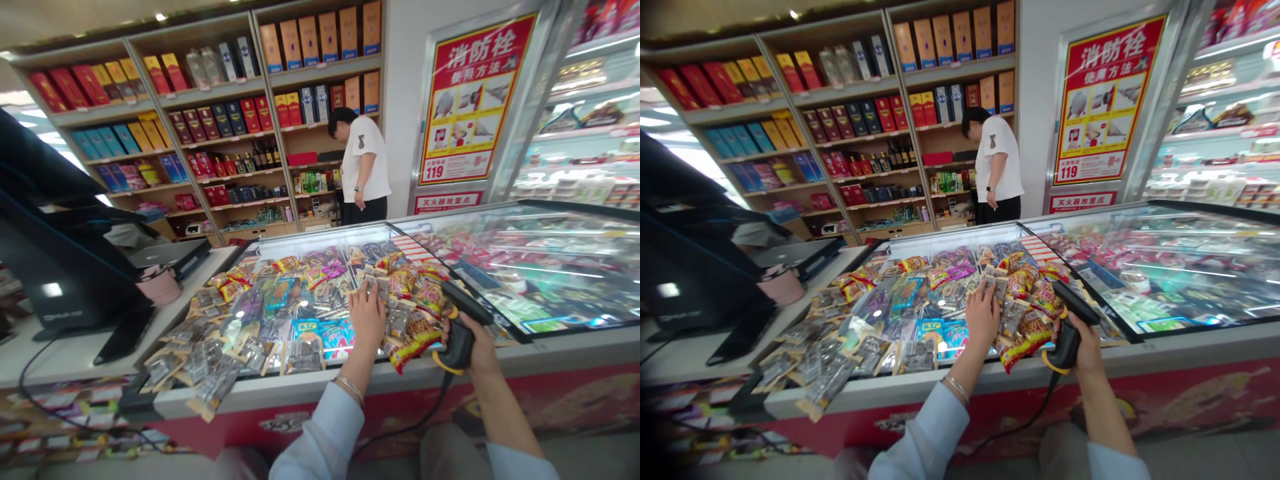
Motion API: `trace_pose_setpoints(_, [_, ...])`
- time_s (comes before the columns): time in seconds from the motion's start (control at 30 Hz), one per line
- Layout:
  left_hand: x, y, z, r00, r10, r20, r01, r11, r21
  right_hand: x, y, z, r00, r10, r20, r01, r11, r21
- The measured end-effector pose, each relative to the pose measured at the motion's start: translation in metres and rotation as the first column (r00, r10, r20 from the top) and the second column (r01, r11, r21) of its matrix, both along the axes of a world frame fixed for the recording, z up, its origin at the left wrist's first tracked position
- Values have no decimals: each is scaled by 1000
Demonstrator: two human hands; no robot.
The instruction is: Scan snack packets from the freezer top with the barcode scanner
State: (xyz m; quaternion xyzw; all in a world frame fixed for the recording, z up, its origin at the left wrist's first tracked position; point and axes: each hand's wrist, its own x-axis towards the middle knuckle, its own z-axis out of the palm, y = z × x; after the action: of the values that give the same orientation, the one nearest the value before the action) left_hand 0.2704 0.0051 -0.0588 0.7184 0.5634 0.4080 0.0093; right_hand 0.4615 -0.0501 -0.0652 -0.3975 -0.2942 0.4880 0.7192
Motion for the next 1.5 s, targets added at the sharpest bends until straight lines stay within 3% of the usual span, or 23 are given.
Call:
trace_pose_setpoints(0.17, [3,-2,4,1000,31,-3,-31,999,-11,0,1,5,999,14,-49,-17,998,-65])
trace_pose_setpoints(0.33, [-9,-11,23,996,63,59,-65,997,32,2,-6,22,994,36,-105,-48,993,-112])
trace_pose_setpoints(0.47, [-45,-21,45,990,95,104,-105,990,98,-11,-11,34,994,32,-105,-41,995,-88])
trace_pose_setpoints(0.63, [-114,-35,58,966,188,176,-210,971,111,-60,-13,48,989,123,-84,-130,989,-72])
trace_pose_setpoints(0.83, [-202,-47,52,919,322,228,-345,936,71,-135,-11,59,944,324,-59,-325,946,-8])
trace_pose_setpoints(1.0, [-252,-56,44,883,410,226,-436,897,75,-192,2,53,905,426,3,-426,904,30])
trace_pose_setpoints(1.17, [-274,-61,31,879,445,171,-457,889,38,-237,12,40,863,504,28,-505,863,28])
trace_pose_setpoints(1.33, [-290,-64,19,881,471,44,-467,880,-86,-261,23,31,835,549,29,-549,836,-15])
trace_pose_setpoints(1.5, [-309,-68,12,935,337,-109,-354,894,-274,-272,43,23,824,566,21,-564,823,-64])
